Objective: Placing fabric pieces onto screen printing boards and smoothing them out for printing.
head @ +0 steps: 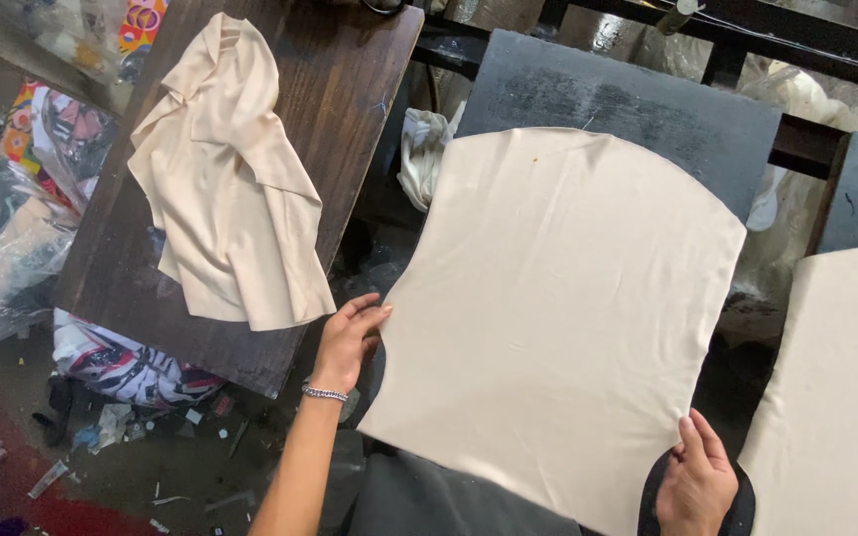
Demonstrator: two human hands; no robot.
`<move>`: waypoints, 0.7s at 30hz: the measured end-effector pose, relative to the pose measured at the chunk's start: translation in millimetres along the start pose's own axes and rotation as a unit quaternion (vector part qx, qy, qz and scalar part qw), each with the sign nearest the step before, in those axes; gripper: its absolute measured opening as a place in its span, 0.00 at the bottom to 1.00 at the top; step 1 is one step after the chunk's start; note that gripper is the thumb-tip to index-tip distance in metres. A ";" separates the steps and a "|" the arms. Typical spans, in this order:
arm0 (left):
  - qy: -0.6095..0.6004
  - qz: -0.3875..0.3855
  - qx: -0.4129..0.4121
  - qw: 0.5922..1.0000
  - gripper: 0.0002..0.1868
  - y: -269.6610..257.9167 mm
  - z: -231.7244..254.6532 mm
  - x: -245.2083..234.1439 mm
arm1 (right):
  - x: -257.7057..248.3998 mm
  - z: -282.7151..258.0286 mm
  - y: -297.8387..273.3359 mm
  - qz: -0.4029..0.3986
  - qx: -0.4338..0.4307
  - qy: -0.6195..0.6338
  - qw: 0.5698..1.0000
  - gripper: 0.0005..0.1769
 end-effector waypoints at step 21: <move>0.096 0.062 0.137 0.984 0.08 -9.4 3.6 14.0 | 29.0 -47.2 -23.7 0.065 -0.102 -0.142 0.982 0.11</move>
Point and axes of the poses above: each hand's wrist, its own y-axis towards the middle knuckle, its own x-axis out of the palm, z = x × y, the point moved 4 cm from there along y, towards the middle knuckle, and after that the axes turned 7 degrees about -x, right-handed, at the moved point
